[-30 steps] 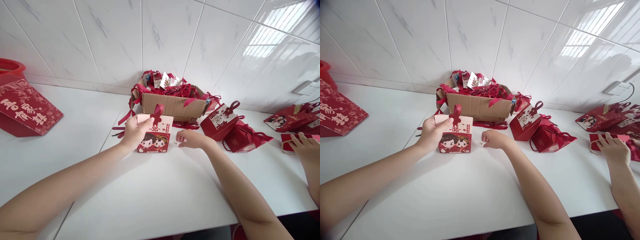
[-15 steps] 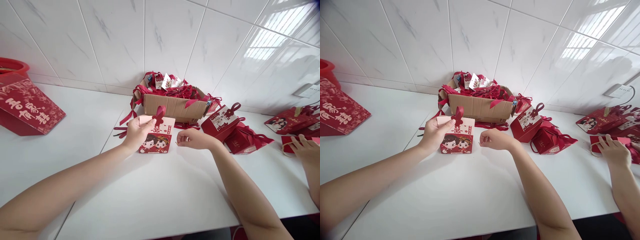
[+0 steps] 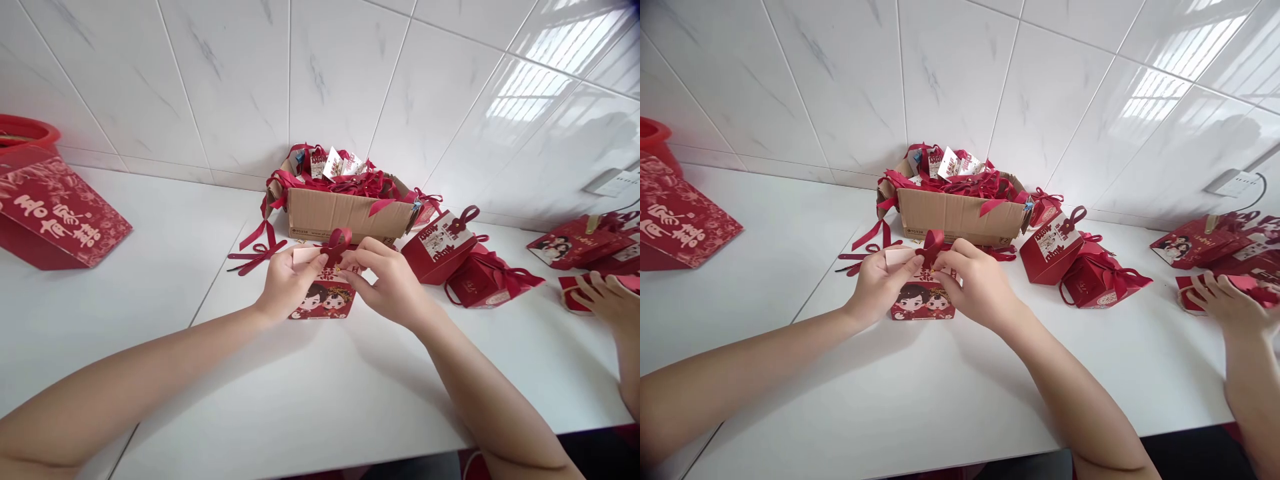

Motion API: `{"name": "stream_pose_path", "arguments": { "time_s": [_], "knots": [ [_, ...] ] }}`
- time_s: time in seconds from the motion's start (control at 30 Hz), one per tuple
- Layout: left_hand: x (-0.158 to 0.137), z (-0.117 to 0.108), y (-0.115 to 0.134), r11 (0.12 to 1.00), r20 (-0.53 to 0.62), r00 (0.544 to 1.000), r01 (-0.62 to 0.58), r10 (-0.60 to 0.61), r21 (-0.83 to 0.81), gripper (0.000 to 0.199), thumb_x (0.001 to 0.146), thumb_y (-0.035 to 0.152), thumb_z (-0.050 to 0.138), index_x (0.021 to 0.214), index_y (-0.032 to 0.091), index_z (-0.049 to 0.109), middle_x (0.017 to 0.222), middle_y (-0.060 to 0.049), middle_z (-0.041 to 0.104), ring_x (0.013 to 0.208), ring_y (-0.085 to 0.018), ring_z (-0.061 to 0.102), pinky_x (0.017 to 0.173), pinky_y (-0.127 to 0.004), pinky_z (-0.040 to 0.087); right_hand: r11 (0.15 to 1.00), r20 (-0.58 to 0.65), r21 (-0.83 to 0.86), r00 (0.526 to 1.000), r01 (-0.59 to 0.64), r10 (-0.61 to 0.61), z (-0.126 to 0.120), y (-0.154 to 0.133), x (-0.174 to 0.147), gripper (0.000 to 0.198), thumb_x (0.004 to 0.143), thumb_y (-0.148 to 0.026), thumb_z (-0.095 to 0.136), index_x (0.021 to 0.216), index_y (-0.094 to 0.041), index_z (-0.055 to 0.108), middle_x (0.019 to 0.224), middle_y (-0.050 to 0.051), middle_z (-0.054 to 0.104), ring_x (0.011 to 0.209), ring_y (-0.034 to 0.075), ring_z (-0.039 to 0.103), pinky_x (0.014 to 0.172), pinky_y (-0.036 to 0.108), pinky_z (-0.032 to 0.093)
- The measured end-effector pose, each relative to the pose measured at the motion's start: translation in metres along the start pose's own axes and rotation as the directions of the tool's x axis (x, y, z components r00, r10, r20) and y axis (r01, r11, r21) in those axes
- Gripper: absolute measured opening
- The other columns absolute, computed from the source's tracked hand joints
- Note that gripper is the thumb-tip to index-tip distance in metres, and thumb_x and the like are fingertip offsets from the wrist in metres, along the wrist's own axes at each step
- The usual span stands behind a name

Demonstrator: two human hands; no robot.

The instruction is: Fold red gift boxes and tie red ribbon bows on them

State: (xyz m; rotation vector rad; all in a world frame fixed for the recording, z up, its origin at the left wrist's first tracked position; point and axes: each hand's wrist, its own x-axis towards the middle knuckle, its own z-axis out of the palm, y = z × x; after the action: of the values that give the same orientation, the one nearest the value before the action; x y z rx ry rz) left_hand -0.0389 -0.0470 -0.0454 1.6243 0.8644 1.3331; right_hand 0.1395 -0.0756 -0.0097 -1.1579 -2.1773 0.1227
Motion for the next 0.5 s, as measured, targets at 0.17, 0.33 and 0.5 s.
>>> {"name": "stream_pose_path", "arguments": {
  "time_s": [0.17,0.33,0.5],
  "knots": [
    [-0.0021,0.0021,0.0016,0.999,0.019,1.000,-0.022,0.022,0.028,0.040,0.087,0.030,0.059,0.053,0.020,0.041,0.054,0.003,0.037,0.084,-0.018,0.060,0.079,-0.028,0.045,0.986,-0.099,-0.157,0.992,0.062,-0.078,0.0089,-0.0027,-0.0009,0.011,0.086,-0.016,0.058,0.082,-0.018,0.069,0.077,0.003,0.055,0.067,0.013,0.053,0.057,0.024,0.042],
    [-0.0033,0.0034,0.0025,1.000,0.014,1.000,-0.016,0.016,0.013,0.041,0.086,0.031,0.060,0.052,0.020,0.041,0.056,0.001,0.045,0.080,-0.018,0.058,0.076,-0.029,0.045,0.990,-0.115,-0.141,0.992,0.027,-0.043,0.0106,-0.0035,-0.0010,0.012,0.086,-0.016,0.057,0.083,-0.017,0.069,0.078,0.003,0.057,0.065,0.012,0.054,0.057,0.024,0.043],
    [-0.0043,0.0037,0.0022,0.999,0.013,1.000,-0.029,0.029,0.040,0.041,0.086,0.031,0.059,0.052,0.019,0.040,0.066,0.000,0.054,0.074,-0.015,0.054,0.073,-0.028,0.043,0.996,-0.101,-0.057,0.993,-0.062,0.056,0.0094,-0.0070,-0.0008,0.010,0.085,-0.017,0.059,0.082,-0.017,0.068,0.078,0.003,0.057,0.065,0.012,0.055,0.058,0.025,0.044]
  ]
}}
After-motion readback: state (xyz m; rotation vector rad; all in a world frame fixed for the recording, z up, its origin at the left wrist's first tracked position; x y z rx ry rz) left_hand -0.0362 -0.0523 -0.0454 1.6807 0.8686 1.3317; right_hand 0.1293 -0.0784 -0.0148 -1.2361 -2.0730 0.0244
